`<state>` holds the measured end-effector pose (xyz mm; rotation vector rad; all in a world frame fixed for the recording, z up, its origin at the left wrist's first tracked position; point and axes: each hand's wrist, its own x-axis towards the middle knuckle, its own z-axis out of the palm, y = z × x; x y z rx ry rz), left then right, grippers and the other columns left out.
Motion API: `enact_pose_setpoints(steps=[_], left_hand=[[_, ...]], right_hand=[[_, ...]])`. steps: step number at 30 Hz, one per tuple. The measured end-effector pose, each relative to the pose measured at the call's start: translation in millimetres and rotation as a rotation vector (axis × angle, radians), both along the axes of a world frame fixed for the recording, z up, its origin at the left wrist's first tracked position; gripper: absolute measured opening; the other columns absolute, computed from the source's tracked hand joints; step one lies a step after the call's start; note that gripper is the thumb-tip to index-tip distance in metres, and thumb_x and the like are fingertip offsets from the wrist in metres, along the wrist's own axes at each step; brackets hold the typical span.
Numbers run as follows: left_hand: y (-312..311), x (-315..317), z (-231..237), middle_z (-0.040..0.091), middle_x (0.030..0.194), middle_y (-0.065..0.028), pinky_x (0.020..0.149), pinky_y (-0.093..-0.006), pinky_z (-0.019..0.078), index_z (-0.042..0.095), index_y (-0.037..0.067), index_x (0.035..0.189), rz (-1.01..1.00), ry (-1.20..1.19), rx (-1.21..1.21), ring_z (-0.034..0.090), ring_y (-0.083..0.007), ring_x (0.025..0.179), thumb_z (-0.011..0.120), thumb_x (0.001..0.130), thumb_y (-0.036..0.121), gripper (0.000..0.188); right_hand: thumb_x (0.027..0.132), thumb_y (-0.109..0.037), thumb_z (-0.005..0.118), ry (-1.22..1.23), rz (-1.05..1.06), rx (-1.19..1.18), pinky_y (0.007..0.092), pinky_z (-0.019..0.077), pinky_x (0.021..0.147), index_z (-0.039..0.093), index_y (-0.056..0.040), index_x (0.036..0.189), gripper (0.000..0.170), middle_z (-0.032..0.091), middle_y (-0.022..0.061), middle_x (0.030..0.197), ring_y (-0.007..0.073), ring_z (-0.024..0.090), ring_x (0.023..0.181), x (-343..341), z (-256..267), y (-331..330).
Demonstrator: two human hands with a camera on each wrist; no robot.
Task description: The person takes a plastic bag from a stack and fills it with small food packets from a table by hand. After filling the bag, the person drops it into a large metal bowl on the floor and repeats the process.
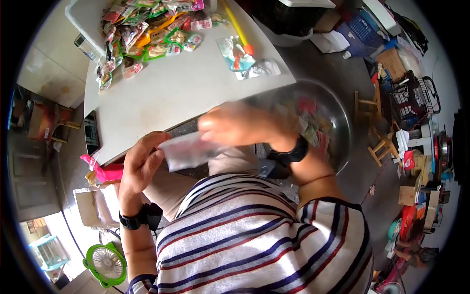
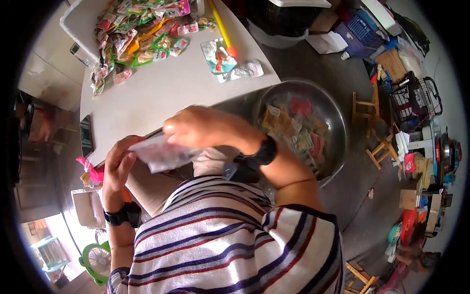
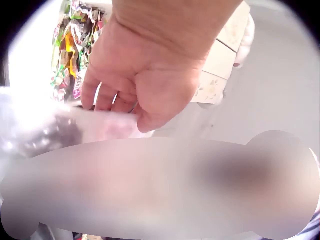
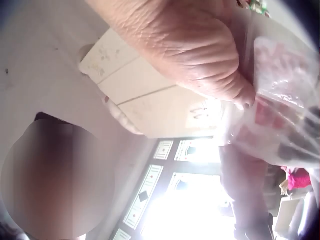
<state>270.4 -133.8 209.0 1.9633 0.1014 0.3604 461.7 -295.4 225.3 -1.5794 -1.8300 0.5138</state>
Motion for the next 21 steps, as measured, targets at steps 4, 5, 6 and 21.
enact_pose_setpoints(steps=[4,5,6,21], left_hand=[[21,0,-51,0.054,0.095,-0.0087,0.075,-0.0246,0.0397,0.049,-0.001,0.100,0.041,0.299,-0.103,0.050,-0.0136,0.086,0.050,0.079,0.007,0.023],[28,-3,-72,0.054,0.094,-0.0081,0.075,-0.0244,0.0397,0.049,-0.001,0.100,0.043,0.351,-0.159,0.050,-0.0132,0.086,0.050,0.079,0.007,0.023],[35,-6,-96,0.054,0.094,-0.0075,0.075,-0.0243,0.0397,0.049,-0.001,0.100,0.045,0.403,-0.214,0.050,-0.0127,0.086,0.051,0.078,0.007,0.023],[23,-20,-167,0.058,0.080,-0.0113,0.070,-0.0275,0.0423,0.052,0.002,0.093,0.040,0.576,0.113,0.056,-0.0204,0.078,0.051,0.074,0.014,0.022]], right_hand=[[0.075,-0.017,0.053,0.176,-0.254,-0.024,0.0311,0.0371,0.050,0.051,-0.0032,0.074,0.014,0.049,0.0101,0.062,0.0207,0.049,0.055,43,-13,-63],[0.076,-0.015,0.053,0.073,-0.333,-0.018,0.0291,0.0372,0.051,0.051,-0.0036,0.075,0.012,0.048,0.0079,0.062,0.0177,0.048,0.056,53,-10,-82],[0.076,-0.014,0.053,-0.030,-0.410,-0.013,0.0271,0.0372,0.051,0.052,-0.0040,0.077,0.010,0.048,0.0058,0.062,0.0148,0.047,0.056,62,-9,-100],[0.074,-0.016,0.054,0.132,-1.473,-0.496,0.0271,0.0376,0.054,0.053,-0.0020,0.073,0.015,0.049,0.0043,0.061,0.0108,0.045,0.060,129,-205,-313]])
